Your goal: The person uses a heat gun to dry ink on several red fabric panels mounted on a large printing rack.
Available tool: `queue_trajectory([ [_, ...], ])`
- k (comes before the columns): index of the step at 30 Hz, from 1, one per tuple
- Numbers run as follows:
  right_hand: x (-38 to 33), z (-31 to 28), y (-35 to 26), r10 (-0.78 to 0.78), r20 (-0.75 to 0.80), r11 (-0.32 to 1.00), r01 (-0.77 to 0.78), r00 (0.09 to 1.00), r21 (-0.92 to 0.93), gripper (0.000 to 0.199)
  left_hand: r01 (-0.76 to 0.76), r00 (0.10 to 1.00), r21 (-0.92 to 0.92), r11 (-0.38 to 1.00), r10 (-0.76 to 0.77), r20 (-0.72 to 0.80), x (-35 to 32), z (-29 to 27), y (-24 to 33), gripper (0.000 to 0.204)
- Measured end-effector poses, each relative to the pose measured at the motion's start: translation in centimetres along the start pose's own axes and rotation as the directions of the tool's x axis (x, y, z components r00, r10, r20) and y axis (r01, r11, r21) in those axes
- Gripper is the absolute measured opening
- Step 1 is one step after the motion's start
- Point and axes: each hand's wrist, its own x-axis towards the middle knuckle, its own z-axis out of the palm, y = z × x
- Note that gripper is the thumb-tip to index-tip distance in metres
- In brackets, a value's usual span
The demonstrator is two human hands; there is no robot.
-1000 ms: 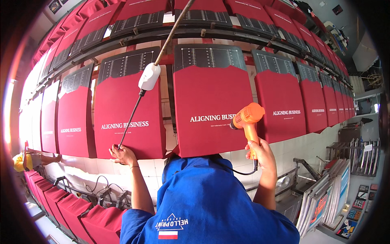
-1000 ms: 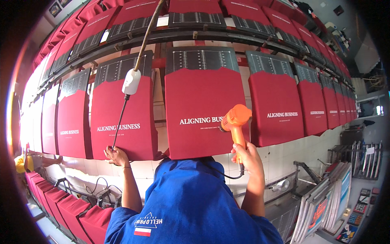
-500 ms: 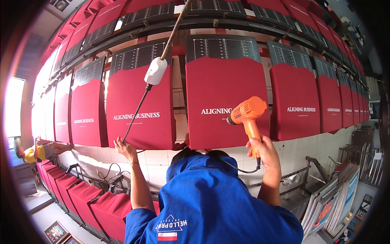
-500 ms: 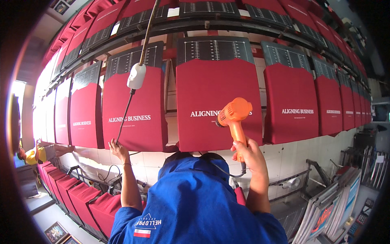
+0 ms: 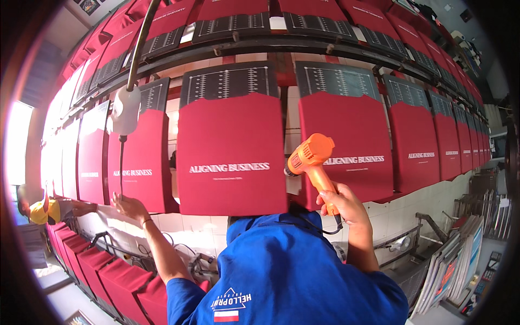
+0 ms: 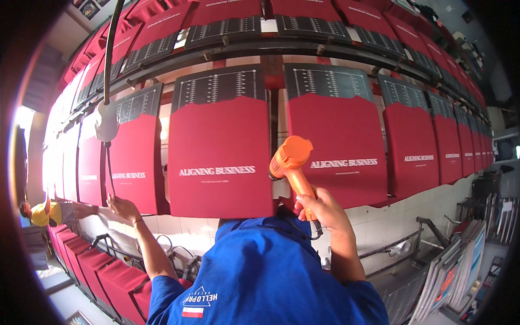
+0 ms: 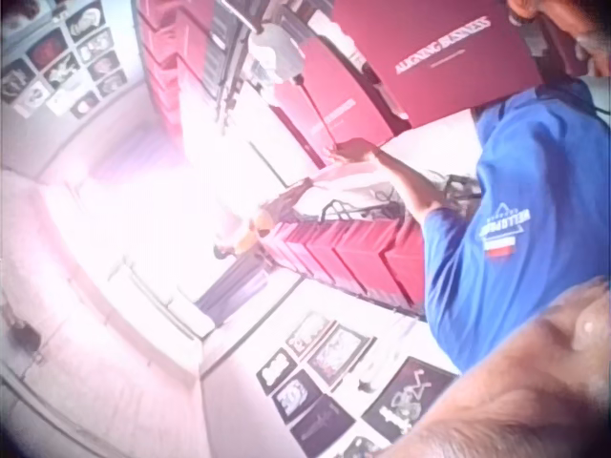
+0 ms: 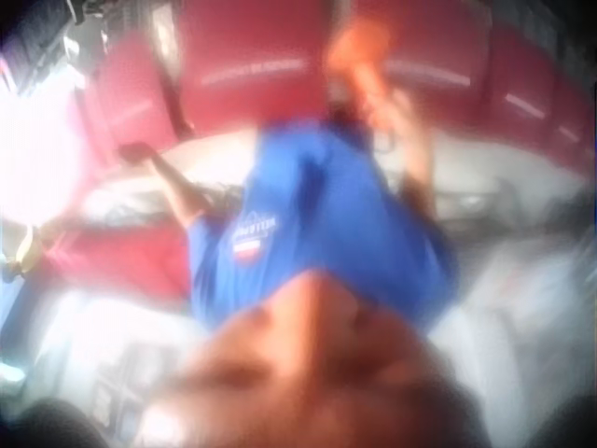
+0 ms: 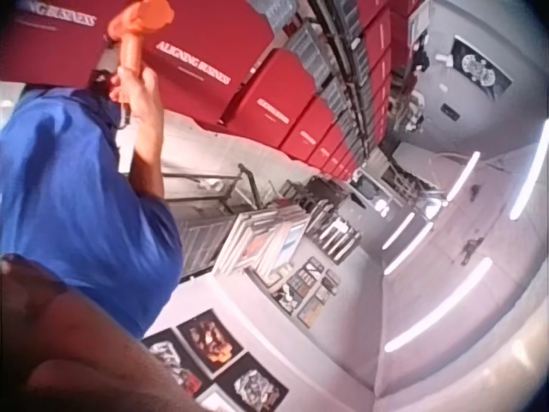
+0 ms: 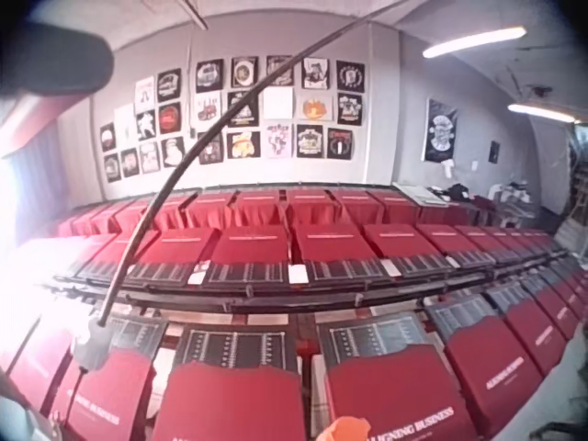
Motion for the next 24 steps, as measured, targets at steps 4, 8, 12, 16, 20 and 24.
queue_trajectory([
  [4, 2.8, 8.3, 0.6, -0.041, -0.048, 0.999, 0.042, 0.998, 0.017, 0.037, 0.006, 0.997, 0.088, 0.996, -0.013, 0.076, 6.0, 5.1, -9.4, 0.044],
  [8, 4.1, 13.7, 1.1, -0.072, -0.199, 0.994, 0.053, 0.977, -0.100, 0.031, 0.253, 0.952, 0.054, 0.966, -0.259, 0.164, 4.3, 9.6, -14.0, 0.046],
  [12, 4.1, 15.7, 0.9, -0.061, -0.310, 0.998, 0.054, 0.949, -0.031, 0.033, 0.327, 0.862, 0.357, 0.875, -0.431, 0.268, 0.9, 11.6, -12.5, 0.040],
  [16, 4.6, 17.0, 1.1, -0.078, -0.335, 0.995, 0.054, 0.939, -0.079, 0.033, 0.253, 0.892, 0.420, 0.871, -0.378, 0.247, 1.1, 13.5, -16.0, 0.041],
  [20, 4.6, 17.4, 1.7, -0.066, -0.373, 0.998, 0.058, 0.925, -0.032, 0.033, 0.380, 0.806, 0.381, 0.843, -0.504, 0.311, 1.8, 10.7, -10.7, 0.042],
  [24, 4.5, 16.8, 2.4, -0.072, -0.373, 0.997, 0.068, 0.925, -0.024, 0.033, 0.389, 0.799, 0.417, 0.821, -0.526, 0.290, 2.3, 11.1, -11.4, 0.041],
])
